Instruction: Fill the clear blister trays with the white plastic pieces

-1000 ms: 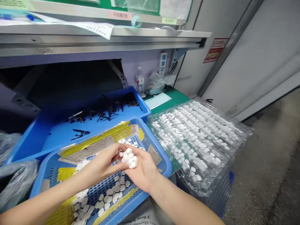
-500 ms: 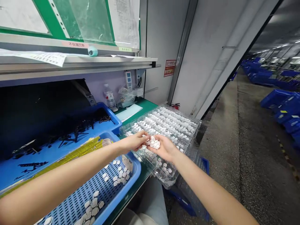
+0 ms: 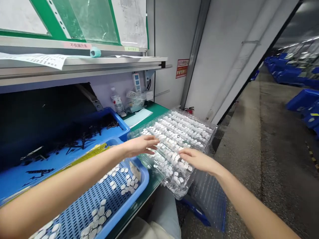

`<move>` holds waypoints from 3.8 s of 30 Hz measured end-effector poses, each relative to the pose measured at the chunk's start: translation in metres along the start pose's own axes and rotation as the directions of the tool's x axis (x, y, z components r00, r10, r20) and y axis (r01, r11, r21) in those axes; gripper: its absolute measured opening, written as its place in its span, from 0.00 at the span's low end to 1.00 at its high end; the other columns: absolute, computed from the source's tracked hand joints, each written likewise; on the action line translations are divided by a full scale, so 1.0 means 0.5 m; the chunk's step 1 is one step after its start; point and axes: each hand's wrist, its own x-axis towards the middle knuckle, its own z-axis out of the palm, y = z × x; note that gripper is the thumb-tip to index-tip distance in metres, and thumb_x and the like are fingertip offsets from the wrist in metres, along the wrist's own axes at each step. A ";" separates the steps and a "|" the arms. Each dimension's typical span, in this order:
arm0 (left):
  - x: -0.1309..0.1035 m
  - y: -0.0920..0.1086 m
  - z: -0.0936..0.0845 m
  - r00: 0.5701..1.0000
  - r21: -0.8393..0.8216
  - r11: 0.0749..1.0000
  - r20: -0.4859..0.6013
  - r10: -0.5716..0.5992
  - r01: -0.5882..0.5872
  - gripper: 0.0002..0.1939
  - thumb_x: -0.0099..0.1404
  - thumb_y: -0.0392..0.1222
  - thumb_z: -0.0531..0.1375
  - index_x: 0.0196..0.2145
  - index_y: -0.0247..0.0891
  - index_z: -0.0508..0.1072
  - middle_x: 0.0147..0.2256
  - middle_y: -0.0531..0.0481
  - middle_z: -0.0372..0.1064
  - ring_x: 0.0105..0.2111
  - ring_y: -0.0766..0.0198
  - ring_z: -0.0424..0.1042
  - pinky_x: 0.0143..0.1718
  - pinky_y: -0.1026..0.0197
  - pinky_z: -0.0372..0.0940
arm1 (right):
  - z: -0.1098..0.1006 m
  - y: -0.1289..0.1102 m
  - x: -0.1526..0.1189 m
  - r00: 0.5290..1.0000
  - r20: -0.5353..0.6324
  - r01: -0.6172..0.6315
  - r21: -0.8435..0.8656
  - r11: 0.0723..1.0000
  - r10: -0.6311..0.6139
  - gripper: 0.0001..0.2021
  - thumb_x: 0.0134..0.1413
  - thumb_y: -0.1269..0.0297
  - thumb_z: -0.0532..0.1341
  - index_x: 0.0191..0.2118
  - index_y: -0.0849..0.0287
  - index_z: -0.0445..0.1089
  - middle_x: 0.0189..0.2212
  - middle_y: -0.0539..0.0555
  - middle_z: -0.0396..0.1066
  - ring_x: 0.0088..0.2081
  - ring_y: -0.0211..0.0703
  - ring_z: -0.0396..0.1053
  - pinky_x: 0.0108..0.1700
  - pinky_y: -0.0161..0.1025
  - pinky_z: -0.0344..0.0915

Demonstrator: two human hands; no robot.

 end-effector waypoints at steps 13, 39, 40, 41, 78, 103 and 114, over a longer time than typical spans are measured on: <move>-0.141 -0.271 -0.004 0.922 0.809 0.531 0.032 0.387 -0.251 0.14 0.58 0.44 0.51 0.42 0.40 0.64 0.43 0.42 0.59 0.42 0.57 0.59 0.43 0.55 0.55 | 0.210 -0.106 0.019 0.867 0.409 0.355 -0.104 0.929 -0.285 0.12 0.48 0.59 0.53 0.38 0.56 0.67 0.35 0.55 0.69 0.35 0.45 0.67 0.37 0.43 0.63; -0.422 -0.377 -0.046 0.874 0.918 0.258 -0.157 -0.460 0.301 0.61 0.26 0.49 0.68 0.57 0.37 0.43 0.53 0.27 0.44 0.49 0.36 0.50 0.44 0.44 0.52 | 0.605 -0.067 0.018 0.639 0.708 0.157 -0.501 0.851 0.300 0.31 0.30 0.79 0.53 0.49 0.64 0.52 0.19 0.47 0.61 0.17 0.33 0.58 0.21 0.33 0.55; -0.418 -0.383 -0.035 0.878 0.920 0.235 -0.188 -0.441 0.315 0.61 0.27 0.47 0.68 0.57 0.35 0.43 0.53 0.27 0.45 0.49 0.36 0.49 0.44 0.45 0.53 | 0.612 -0.066 0.013 0.654 0.696 0.127 -0.489 0.863 0.298 0.31 0.29 0.80 0.53 0.48 0.62 0.53 0.19 0.47 0.61 0.16 0.33 0.57 0.21 0.33 0.55; -0.414 -0.387 -0.026 0.883 0.915 0.224 -0.222 -0.414 0.335 0.60 0.27 0.46 0.68 0.56 0.34 0.44 0.52 0.27 0.46 0.49 0.37 0.50 0.43 0.46 0.53 | 0.618 -0.065 0.008 0.668 0.681 0.093 -0.476 0.875 0.300 0.30 0.29 0.79 0.54 0.47 0.60 0.53 0.18 0.46 0.60 0.17 0.33 0.57 0.21 0.33 0.55; -0.280 -0.251 -0.042 0.899 -0.445 0.896 -0.395 -0.190 -0.006 0.16 0.53 0.51 0.54 0.33 0.39 0.56 0.23 0.57 0.58 0.20 0.73 0.56 0.18 0.71 0.49 | 0.443 -0.110 0.041 0.721 0.693 -0.593 0.612 0.523 0.007 0.09 0.47 0.68 0.55 0.35 0.65 0.65 0.30 0.54 0.66 0.34 0.37 0.65 0.43 0.41 0.60; -0.296 -0.243 -0.073 0.895 -0.423 0.904 -0.376 -0.239 0.064 0.09 0.55 0.44 0.52 0.33 0.39 0.59 0.18 0.61 0.53 0.14 0.75 0.48 0.14 0.71 0.40 | 0.440 -0.097 0.038 0.736 0.677 -0.542 0.584 0.605 0.006 0.11 0.44 0.73 0.55 0.37 0.65 0.66 0.31 0.57 0.69 0.35 0.41 0.67 0.42 0.48 0.62; -0.307 -0.244 -0.068 0.839 0.248 0.968 -0.519 0.162 -0.033 0.15 0.49 0.49 0.59 0.33 0.40 0.64 0.31 0.55 0.64 0.28 0.67 0.61 0.29 0.64 0.57 | 0.439 -0.103 0.039 0.742 0.663 -0.496 0.643 0.583 -0.099 0.14 0.42 0.76 0.53 0.39 0.63 0.65 0.37 0.57 0.66 0.38 0.40 0.64 0.40 0.40 0.61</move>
